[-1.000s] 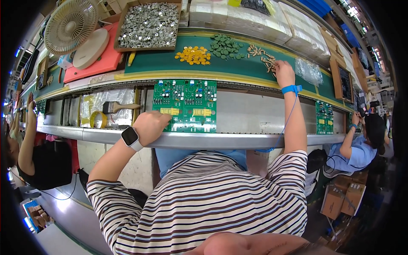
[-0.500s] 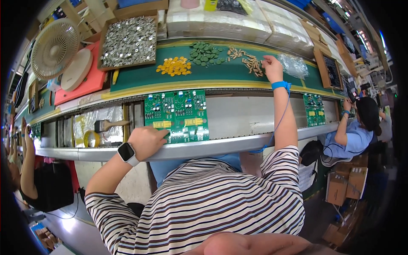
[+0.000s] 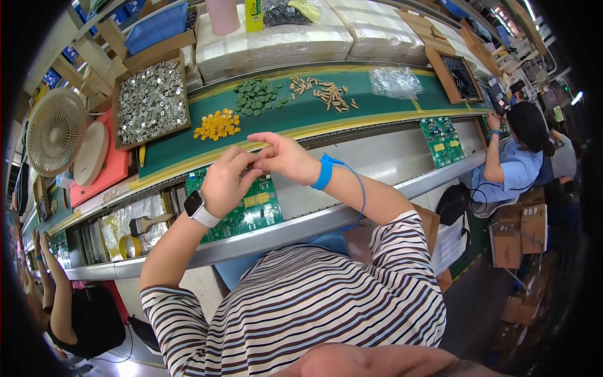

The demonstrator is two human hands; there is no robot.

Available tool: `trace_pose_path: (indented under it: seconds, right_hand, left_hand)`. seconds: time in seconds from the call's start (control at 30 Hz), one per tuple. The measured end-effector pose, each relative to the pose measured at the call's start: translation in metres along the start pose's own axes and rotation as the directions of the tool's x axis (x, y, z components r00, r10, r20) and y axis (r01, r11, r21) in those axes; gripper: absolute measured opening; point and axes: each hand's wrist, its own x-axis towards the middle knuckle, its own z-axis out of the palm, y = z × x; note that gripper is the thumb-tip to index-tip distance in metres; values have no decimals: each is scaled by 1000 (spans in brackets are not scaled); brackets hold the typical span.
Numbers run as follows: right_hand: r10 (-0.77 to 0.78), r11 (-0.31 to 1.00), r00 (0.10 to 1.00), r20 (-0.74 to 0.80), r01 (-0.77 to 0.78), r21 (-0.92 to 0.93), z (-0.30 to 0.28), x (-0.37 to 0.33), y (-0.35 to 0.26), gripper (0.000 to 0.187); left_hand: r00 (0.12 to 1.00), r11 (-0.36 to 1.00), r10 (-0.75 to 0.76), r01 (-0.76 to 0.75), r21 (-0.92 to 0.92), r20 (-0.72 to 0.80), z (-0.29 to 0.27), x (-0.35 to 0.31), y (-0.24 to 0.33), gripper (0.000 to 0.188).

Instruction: Insert electronic components into a printed circuit board on an assembly line.

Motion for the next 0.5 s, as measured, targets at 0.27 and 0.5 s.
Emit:
trace_pose_path:
  seconds: [0.27, 0.5]
  right_hand:
    - [-198, 853, 978, 69, 206, -480, -22, 30, -3, 34]
    - [-661, -104, 748, -50, -158, -982, -137, 70, -7, 12]
  left_hand:
    - [996, 995, -31, 39, 90, -79, -17, -5, -18, 13]
    - [863, 865, -498, 486, -124, -91, -57, -26, -42, 7]
